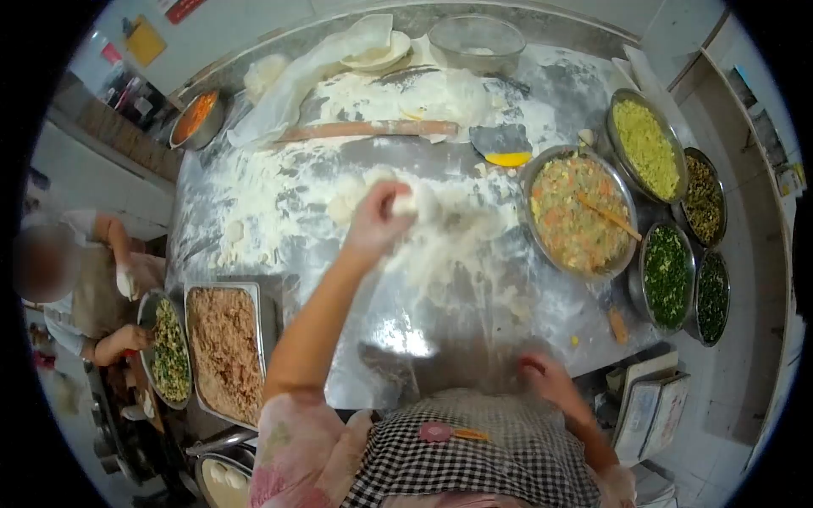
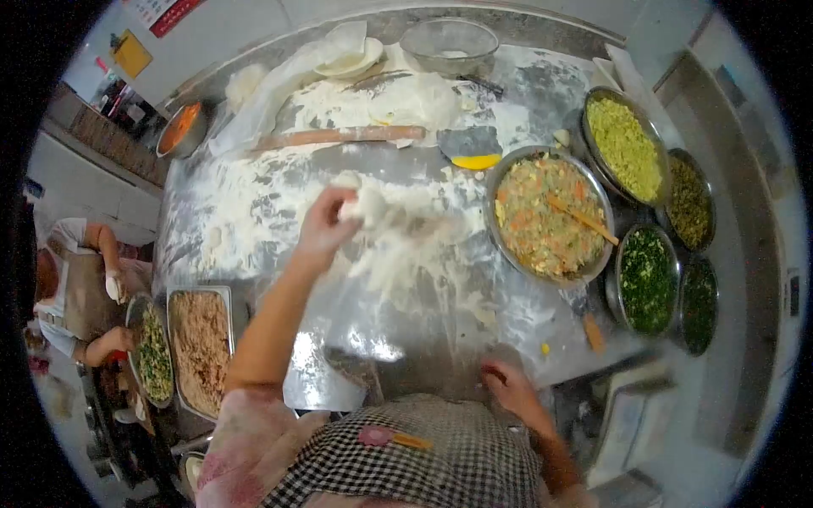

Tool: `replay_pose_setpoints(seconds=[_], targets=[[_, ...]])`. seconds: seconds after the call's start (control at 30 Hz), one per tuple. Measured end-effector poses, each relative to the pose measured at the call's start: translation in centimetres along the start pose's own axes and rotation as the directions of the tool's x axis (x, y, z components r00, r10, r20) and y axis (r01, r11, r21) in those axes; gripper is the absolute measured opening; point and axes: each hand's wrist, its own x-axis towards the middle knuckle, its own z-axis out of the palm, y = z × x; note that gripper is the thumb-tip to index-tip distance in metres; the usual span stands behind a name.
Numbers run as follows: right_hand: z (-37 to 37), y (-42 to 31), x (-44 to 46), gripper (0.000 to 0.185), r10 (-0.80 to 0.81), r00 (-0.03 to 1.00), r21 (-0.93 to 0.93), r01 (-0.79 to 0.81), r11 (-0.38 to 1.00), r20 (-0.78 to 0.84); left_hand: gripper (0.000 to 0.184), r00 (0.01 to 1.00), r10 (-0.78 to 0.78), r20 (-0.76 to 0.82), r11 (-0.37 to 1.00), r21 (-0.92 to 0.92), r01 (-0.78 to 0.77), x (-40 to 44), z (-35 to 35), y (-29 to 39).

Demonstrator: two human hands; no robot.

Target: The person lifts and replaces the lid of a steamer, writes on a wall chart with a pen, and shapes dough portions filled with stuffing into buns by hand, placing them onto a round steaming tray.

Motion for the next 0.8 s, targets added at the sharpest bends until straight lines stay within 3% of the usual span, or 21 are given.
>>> replay_pose_setpoints(seconds=[0.07, 0.13, 0.17, 0.2, 0.23, 0.33, 0.37, 0.47, 0.6, 0.63, 0.73, 0.8], targets=[[-0.7, -0.4, 0.8, 0.031, -0.025, 0.998, -0.024, 0.027, 0.999, 0.066, 0.033, 0.996, -0.085, 0.012, 0.988, -0.129, 0.086, -7.0, 2.0, 0.2], [-1.3, -0.1, 1.6, 0.032, -0.027, 0.983, -0.003, 0.028, 1.0, 0.18, 0.038, 0.993, -0.085, 0.082, 0.993, 0.094, 0.078, -13.5, 3.3, -6.3], [-1.4, 0.0, 1.5, 0.031, -0.026, 0.982, 0.032, 0.021, 0.999, 0.185, 0.04, 0.985, 0.05, 0.166, 0.9, 0.419, -0.116, -15.7, 3.6, -8.5], [-1.4, -0.1, 1.4, 0.031, -0.028, 0.981, 0.068, 0.015, 0.998, 0.19, 0.043, 0.945, 0.141, 0.296, 0.673, 0.671, -0.311, -17.5, 3.9, -9.0], [-1.6, -0.2, 1.7, 0.03, -0.044, 0.982, 0.103, 0.026, 0.994, 0.184, 0.049, 0.938, 0.165, 0.306, 0.613, 0.713, -0.341, -19.0, 4.0, -9.3], [-3.1, -0.4, 1.7, 0.032, -0.097, 0.96, -0.012, 0.104, 0.994, 0.261, 0.053, 0.958, 0.286, 0.009, 0.728, 0.648, -0.223, -19.0, 6.5, -8.5], [-3.4, -0.1, 1.6, 0.032, -0.119, 0.954, -0.026, 0.131, 0.991, 0.275, 0.046, 0.962, 0.273, 0.025, 0.654, 0.728, -0.205, -18.2, 7.4, -7.8], [-3.9, 1.2, 0.8, 0.032, -0.162, 0.936, -0.063, 0.19, 0.98, 0.313, 0.035, 0.927, 0.282, 0.249, 0.482, 0.798, -0.361, -16.8, 10.0, -10.6], [-5.5, 2.7, -0.5, 0.032, -0.187, 0.919, -0.069, 0.224, 0.972, 0.348, 0.026, 0.939, 0.245, 0.24, 0.557, 0.758, -0.339, -19.7, 10.9, -11.3], [-5.8, 2.9, -0.8, 0.032, -0.195, 0.919, -0.058, 0.228, 0.972, 0.344, 0.024, 0.956, 0.129, 0.265, 0.608, 0.74, -0.287, -21.1, 10.5, -10.9], [-7.0, 3.6, -2.0, 0.032, -0.114, 0.946, 0.07, 0.097, 0.993, 0.304, 0.036, 0.977, -0.043, 0.209, 0.608, 0.781, -0.141, -23.2, 10.2, -9.4], [-7.3, 5.4, -1.9, 0.032, -0.126, 0.946, 0.038, 0.12, 0.992, 0.3, 0.054, 0.985, 0.008, 0.171, 0.354, 0.921, -0.162, -22.6, 12.1, -8.2]])
